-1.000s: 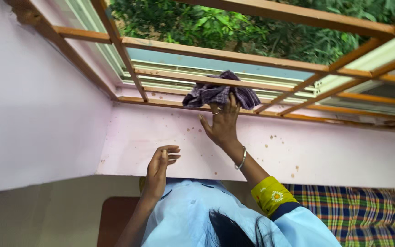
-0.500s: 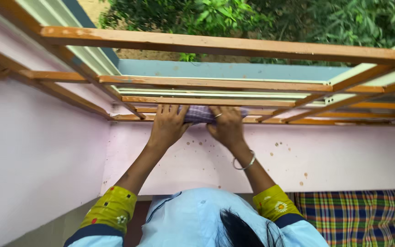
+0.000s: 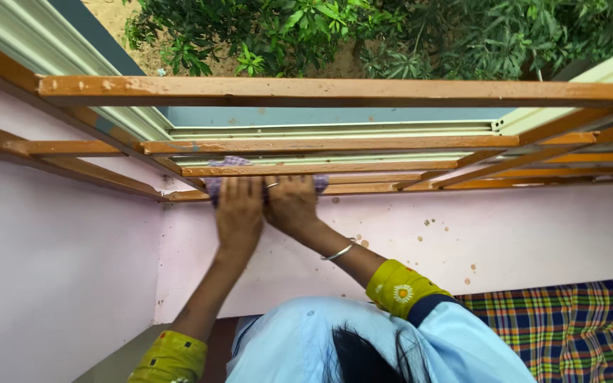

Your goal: The person wipes the bars and frame of a window using a cloth, then folds the cloth while walking across the room.

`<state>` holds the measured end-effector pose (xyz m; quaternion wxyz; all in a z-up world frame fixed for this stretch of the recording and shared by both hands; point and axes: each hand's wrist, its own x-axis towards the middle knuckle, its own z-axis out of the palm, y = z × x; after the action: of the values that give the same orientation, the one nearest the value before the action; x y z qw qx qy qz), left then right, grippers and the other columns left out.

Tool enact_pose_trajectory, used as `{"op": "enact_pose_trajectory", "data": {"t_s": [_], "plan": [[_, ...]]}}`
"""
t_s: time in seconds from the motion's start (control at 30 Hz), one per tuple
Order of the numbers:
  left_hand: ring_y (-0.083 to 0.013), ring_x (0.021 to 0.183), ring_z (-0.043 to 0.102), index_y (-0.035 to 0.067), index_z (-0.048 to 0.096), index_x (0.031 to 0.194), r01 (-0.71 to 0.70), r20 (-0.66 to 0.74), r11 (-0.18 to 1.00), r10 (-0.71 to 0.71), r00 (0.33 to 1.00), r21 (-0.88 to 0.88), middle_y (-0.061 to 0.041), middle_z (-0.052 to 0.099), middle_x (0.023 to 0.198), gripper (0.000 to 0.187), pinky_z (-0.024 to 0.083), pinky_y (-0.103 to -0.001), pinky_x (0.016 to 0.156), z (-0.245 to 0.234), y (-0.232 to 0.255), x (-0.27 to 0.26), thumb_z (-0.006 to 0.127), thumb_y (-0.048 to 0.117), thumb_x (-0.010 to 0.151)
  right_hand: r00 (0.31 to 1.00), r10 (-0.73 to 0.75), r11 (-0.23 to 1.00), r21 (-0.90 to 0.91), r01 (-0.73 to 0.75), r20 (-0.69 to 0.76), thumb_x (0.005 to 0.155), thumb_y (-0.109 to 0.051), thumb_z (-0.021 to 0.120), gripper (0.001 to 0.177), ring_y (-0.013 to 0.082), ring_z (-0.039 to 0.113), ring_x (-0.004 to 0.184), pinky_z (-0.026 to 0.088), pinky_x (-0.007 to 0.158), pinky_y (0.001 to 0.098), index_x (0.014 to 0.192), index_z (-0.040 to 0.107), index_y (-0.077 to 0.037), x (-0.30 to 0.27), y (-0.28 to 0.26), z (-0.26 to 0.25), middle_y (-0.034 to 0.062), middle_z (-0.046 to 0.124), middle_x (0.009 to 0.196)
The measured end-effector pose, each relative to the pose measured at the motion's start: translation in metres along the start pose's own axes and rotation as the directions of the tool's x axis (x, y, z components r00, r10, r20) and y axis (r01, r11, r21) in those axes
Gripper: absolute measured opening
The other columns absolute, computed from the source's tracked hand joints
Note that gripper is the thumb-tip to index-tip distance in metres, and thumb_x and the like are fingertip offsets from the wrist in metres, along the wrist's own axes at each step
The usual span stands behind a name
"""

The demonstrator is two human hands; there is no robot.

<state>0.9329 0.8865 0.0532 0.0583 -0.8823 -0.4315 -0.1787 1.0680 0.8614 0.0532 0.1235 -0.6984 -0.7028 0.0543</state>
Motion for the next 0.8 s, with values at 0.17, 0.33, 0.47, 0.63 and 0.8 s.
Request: {"op": "enact_pose_trajectory", "data": {"t_s": [0.17,0.33,0.47,0.63,0.8], "plan": [[-0.0343,0.122,0.053,0.005,0.056,0.126,0.050,-0.087,0.998,-0.052,0.995,-0.024,-0.016,0.058,0.121,0.040,0.037,-0.050,0.114,0.017,-0.017,-0.005,0.065,0.007,0.087,0.901,-0.236,0.960,0.054,0.273,-0.364,0.077,-0.016,0.069,0.054,0.0326,0.064,0.107,0.047,0.095,0.0459,0.129,0.062,-0.003,-0.004,-0.003,-0.009,0.0163,0.068,0.112],[-0.0347,0.118,0.055,0.006,0.057,0.125,-0.068,0.037,0.998,0.067,0.997,0.008,-0.017,0.059,0.119,0.048,0.036,-0.054,0.105,0.062,0.096,0.033,0.065,0.013,0.079,0.968,0.014,0.997,0.076,0.006,-0.249,0.076,-0.018,0.072,0.048,0.0349,0.062,0.106,0.044,0.100,0.0510,0.122,0.064,-0.006,-0.052,0.101,-0.025,0.0160,0.067,0.108],[-0.0300,0.119,0.055,0.010,0.057,0.132,-0.138,-0.153,0.980,0.115,0.982,-0.144,-0.013,0.061,0.120,0.050,0.037,-0.051,0.108,0.067,0.191,0.055,0.064,0.011,0.083,0.907,0.030,0.998,-0.042,-0.053,-0.419,0.085,-0.022,0.072,0.047,0.0355,0.060,0.117,0.038,0.107,0.0513,0.128,0.062,-0.004,-0.091,0.174,-0.044,0.0160,0.065,0.120],[-0.0252,0.116,0.061,0.009,0.063,0.127,-0.174,-0.249,0.948,0.108,0.962,-0.264,-0.009,0.066,0.115,0.045,0.045,-0.039,0.106,0.057,0.148,0.051,0.067,0.011,0.082,0.847,0.065,0.984,-0.108,-0.144,-0.528,0.084,-0.029,0.068,0.051,0.0406,0.054,0.118,0.034,0.103,0.0592,0.125,0.059,-0.001,-0.072,0.146,-0.015,0.0226,0.061,0.120],[-0.0306,0.098,0.063,0.005,0.066,0.112,0.037,-0.075,0.982,-0.052,0.996,-0.184,-0.014,0.067,0.101,0.030,0.046,-0.047,0.093,0.021,0.016,0.018,0.069,0.017,0.084,0.884,-0.162,0.986,-0.094,0.135,-0.439,0.085,-0.025,0.067,0.049,0.0360,0.056,0.116,0.037,0.095,0.0551,0.129,0.056,-0.006,-0.022,0.033,0.013,0.0187,0.062,0.121]]}}
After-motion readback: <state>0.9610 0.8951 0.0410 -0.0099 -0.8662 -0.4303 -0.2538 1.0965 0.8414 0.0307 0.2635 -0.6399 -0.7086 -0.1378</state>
